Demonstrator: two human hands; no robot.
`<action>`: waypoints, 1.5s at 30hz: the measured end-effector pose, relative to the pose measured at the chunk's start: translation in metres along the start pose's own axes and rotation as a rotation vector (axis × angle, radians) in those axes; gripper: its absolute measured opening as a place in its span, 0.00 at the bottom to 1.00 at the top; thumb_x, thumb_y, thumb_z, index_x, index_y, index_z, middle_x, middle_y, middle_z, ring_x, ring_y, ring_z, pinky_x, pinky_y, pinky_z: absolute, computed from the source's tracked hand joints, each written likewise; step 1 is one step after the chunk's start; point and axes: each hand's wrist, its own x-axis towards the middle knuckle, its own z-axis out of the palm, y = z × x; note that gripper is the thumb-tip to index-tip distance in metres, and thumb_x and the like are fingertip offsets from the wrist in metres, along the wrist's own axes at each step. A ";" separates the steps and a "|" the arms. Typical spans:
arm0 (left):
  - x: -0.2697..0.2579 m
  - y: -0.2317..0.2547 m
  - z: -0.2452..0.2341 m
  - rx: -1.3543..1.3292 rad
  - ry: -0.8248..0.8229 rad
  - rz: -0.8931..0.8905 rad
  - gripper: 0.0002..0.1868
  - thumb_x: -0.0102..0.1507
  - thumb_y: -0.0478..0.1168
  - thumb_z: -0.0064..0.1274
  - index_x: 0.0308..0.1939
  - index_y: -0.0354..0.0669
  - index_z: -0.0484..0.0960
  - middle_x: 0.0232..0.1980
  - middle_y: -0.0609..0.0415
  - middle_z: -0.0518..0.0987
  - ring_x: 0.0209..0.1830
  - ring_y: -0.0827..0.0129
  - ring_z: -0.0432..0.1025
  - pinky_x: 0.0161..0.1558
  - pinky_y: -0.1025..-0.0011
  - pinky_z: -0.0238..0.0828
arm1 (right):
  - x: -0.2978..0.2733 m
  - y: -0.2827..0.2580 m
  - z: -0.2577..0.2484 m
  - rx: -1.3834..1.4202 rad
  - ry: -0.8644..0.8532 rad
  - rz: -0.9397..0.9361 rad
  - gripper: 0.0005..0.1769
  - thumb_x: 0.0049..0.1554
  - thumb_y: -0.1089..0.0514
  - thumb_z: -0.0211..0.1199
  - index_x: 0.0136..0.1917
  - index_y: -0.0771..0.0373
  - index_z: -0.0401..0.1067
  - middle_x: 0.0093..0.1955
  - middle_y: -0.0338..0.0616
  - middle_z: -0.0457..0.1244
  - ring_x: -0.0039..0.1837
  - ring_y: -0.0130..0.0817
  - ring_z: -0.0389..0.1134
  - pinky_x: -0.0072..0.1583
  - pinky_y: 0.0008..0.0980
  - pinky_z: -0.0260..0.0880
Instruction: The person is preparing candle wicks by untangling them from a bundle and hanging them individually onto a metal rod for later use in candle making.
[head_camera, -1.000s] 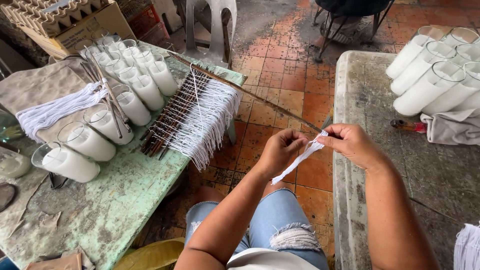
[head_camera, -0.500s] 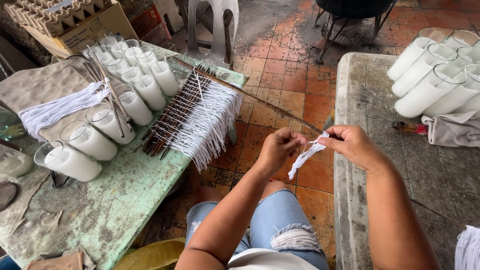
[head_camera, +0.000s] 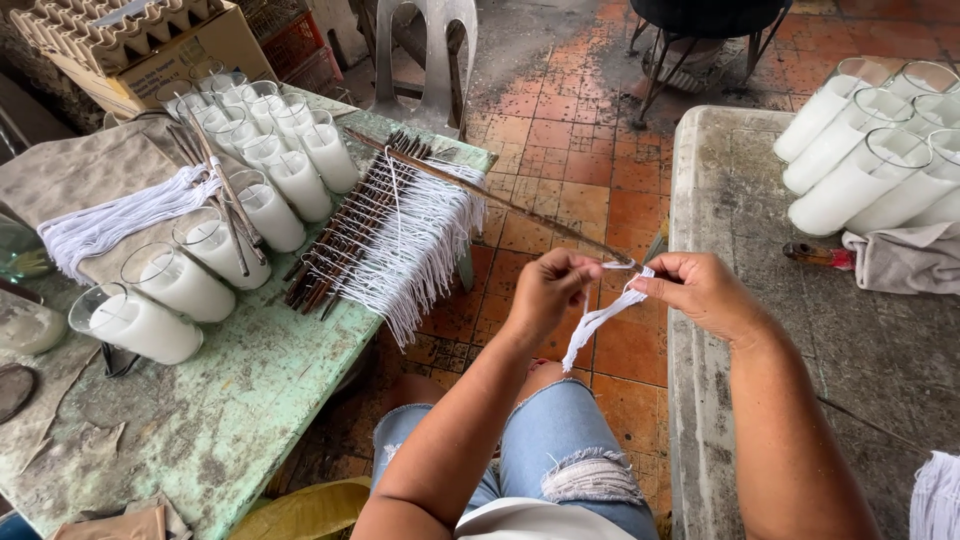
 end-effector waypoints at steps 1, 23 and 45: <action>0.000 0.008 -0.004 0.001 0.000 0.000 0.10 0.62 0.38 0.66 0.39 0.32 0.85 0.37 0.46 0.82 0.22 0.74 0.74 0.24 0.79 0.74 | 0.000 -0.003 0.001 0.001 0.000 -0.001 0.06 0.57 0.70 0.64 0.47 0.76 0.78 0.29 0.49 0.62 0.30 0.25 0.53 0.32 0.24 0.53; 0.050 0.101 -0.130 -0.203 0.595 0.292 0.08 0.73 0.46 0.44 0.41 0.50 0.72 0.26 0.64 0.64 0.20 0.79 0.52 0.20 0.76 0.47 | 0.002 0.004 -0.012 -0.238 0.017 0.168 0.10 0.58 0.54 0.68 0.43 0.61 0.83 0.22 0.32 0.45 0.27 0.26 0.40 0.34 0.29 0.38; -0.010 -0.086 -0.056 0.399 -0.011 -0.362 0.15 0.67 0.44 0.54 0.52 0.42 0.89 0.26 0.56 0.77 0.23 0.75 0.67 0.30 0.69 0.63 | -0.013 -0.013 -0.031 -0.215 0.158 0.195 0.11 0.59 0.53 0.68 0.46 0.63 0.83 0.25 0.32 0.54 0.31 0.25 0.50 0.42 0.25 0.52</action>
